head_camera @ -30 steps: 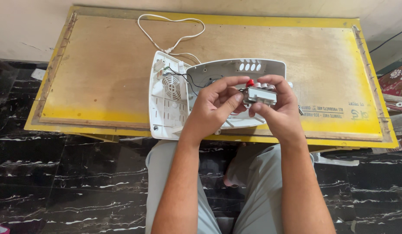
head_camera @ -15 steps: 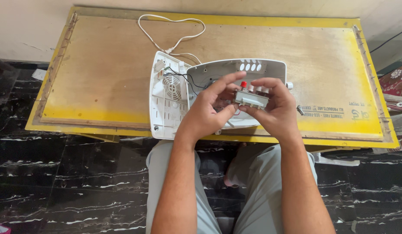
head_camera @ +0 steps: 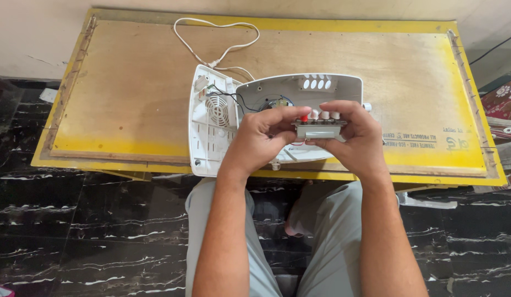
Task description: The person unscrews the base of a small white electric appliance with a red screwdriver, opens its plastic casing to expose the motor and wiring, uses the screwdriver on internal terminals, and removes a switch component board to handle its wires by hand.
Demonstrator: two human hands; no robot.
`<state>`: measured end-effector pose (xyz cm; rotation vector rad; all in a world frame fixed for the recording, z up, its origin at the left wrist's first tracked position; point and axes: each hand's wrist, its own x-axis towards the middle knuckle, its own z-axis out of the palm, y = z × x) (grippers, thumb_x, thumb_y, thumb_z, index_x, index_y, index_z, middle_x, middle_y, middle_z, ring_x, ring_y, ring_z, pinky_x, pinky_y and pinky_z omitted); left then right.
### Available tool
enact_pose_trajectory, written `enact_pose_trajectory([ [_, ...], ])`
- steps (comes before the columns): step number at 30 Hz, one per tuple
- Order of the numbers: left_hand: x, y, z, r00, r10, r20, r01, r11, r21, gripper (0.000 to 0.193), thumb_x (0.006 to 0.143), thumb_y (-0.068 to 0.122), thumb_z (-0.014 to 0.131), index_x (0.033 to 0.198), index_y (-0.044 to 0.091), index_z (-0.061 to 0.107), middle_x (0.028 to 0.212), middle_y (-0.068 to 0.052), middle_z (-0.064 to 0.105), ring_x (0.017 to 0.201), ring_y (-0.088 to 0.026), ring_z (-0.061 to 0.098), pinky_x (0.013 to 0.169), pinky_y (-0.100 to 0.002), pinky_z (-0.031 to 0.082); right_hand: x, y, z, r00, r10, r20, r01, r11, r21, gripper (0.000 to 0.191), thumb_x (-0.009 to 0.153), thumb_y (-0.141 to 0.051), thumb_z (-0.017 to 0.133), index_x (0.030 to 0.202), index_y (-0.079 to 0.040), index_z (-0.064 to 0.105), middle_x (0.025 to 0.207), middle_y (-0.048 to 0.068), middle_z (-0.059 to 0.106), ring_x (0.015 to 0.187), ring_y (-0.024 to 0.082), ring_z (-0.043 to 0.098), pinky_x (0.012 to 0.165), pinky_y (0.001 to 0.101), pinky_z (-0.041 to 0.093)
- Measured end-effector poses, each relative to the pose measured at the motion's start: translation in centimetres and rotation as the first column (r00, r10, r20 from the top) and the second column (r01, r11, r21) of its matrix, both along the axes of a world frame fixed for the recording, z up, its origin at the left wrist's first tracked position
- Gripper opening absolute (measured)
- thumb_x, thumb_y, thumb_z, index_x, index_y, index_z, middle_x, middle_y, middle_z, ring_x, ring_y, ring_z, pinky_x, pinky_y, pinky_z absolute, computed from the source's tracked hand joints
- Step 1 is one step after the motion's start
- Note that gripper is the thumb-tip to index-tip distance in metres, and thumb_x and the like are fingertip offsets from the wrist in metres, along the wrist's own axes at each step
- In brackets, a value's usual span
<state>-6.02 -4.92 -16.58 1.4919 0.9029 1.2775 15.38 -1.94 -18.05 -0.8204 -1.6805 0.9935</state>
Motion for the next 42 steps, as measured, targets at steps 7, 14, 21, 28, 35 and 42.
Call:
enact_pose_trajectory([
  [7, -0.2, 0.0, 0.0, 0.999, -0.020, 0.031, 0.022, 0.998, -0.051, 0.053, 0.086, -0.016, 0.068, 0.134, 0.007, 0.068, 0.116, -0.006, 0.077, 0.099, -0.012, 0.074, 0.092, -0.029, 0.063, 0.0, -0.2, 0.3, 0.999, -0.024, 0.032, 0.024, 1.000, -0.006, 0.060, 0.075, 0.012, 0.085, 0.128, -0.002, 0.060, 0.106, 0.005, 0.068, 0.101, 0.010, 0.070, 0.080, 0.0243, 0.060],
  [14, -0.1, 0.0, 0.2, 0.998, -0.041, 0.052, 0.044, 0.997, -0.066, 0.051, 0.090, -0.014, 0.068, 0.136, 0.007, 0.065, 0.113, -0.006, 0.076, 0.097, -0.012, 0.075, 0.090, -0.028, 0.062, 0.3, -0.1, 0.1, 0.999, -0.028, 0.038, 0.029, 0.999, -0.028, 0.056, 0.076, 0.010, 0.085, 0.123, -0.004, 0.057, 0.106, 0.006, 0.071, 0.100, 0.011, 0.071, 0.076, 0.0237, 0.058],
  [21, -0.6, -0.1, 0.2, 0.999, -0.037, 0.006, 0.038, 0.997, -0.060, 0.049, 0.087, -0.015, 0.069, 0.132, 0.005, 0.069, 0.108, -0.003, 0.077, 0.098, -0.008, 0.073, 0.089, -0.025, 0.060, 0.2, 0.1, -0.7, 1.000, 0.022, 0.008, -0.022, 1.000, 0.006, 0.050, 0.076, 0.011, 0.086, 0.116, -0.001, 0.059, 0.112, 0.007, 0.066, 0.107, 0.013, 0.068, 0.090, 0.0296, 0.062],
  [28, -0.5, -0.2, 0.3, 0.995, 0.077, -0.062, -0.078, 0.997, -0.009, 0.051, 0.085, -0.017, 0.064, 0.128, 0.008, 0.071, 0.105, -0.004, 0.078, 0.094, -0.006, 0.071, 0.084, -0.023, 0.058, 0.9, 0.1, 0.2, 0.996, 0.075, 0.040, -0.072, 0.994, -0.087, 0.055, 0.076, 0.008, 0.084, 0.125, -0.001, 0.061, 0.115, 0.006, 0.070, 0.107, 0.011, 0.070, 0.091, 0.0301, 0.062],
  [35, -0.3, -0.1, 0.4, 0.986, 0.134, -0.104, -0.130, 0.990, 0.048, 0.053, 0.084, -0.017, 0.060, 0.128, 0.010, 0.072, 0.104, -0.006, 0.079, 0.090, -0.007, 0.071, 0.081, -0.023, 0.058, 1.2, 0.0, 0.6, 0.993, 0.039, 0.112, -0.038, 0.999, -0.015, 0.057, 0.078, 0.004, 0.087, 0.130, -0.005, 0.065, 0.115, 0.004, 0.068, 0.103, 0.008, 0.059, 0.089, 0.0270, 0.056],
  [42, -0.1, -0.1, 0.5, 0.989, 0.115, -0.089, -0.112, 0.993, 0.031, 0.051, 0.085, -0.016, 0.064, 0.128, 0.011, 0.072, 0.105, -0.005, 0.079, 0.095, -0.008, 0.074, 0.083, -0.024, 0.060, 0.7, -0.2, 0.7, 0.994, 0.111, 0.017, -0.111, 0.994, -0.021, 0.044, 0.088, 0.004, 0.077, 0.127, -0.003, 0.057, 0.108, 0.004, 0.065, 0.104, 0.009, 0.064, 0.089, 0.0271, 0.056],
])
